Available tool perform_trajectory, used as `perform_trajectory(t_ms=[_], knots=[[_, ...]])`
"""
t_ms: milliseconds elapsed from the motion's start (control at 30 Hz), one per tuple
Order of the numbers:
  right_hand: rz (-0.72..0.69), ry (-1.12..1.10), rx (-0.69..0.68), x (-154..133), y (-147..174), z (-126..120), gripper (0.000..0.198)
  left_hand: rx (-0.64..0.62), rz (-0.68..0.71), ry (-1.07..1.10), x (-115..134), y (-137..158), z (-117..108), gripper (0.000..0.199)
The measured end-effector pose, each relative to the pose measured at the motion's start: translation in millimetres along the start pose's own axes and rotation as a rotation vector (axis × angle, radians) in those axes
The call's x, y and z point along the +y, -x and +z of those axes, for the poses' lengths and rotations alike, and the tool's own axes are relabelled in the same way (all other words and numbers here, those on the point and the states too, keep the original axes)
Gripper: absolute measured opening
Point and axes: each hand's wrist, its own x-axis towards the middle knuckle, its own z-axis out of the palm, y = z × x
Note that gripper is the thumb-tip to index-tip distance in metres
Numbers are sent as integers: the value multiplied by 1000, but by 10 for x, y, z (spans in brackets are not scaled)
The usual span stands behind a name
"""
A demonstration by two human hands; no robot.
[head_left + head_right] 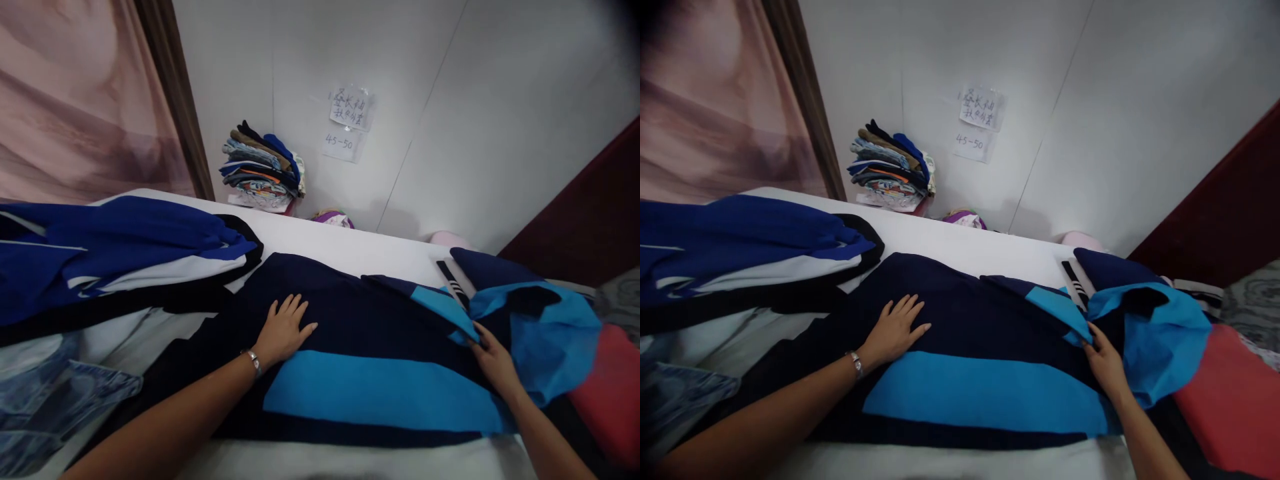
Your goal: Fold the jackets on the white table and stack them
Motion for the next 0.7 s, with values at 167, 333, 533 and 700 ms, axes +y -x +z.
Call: perform_trajectory(t_ms=[167, 333, 533, 700], knots=[[-287, 298, -43, -379, 99, 53, 70, 10, -4, 71, -51, -213, -271, 54], [-528, 486, -126, -1078, 28, 388, 57, 149, 73, -31, -131, -829, -574, 42], [-394, 435, -278, -1378, -267, 668, 49, -15, 69, -123, -281, -1482, -471, 51], [-119, 65, -208, -1360, -630, 574, 26, -100, 72, -190, -391, -1653, -347, 61]])
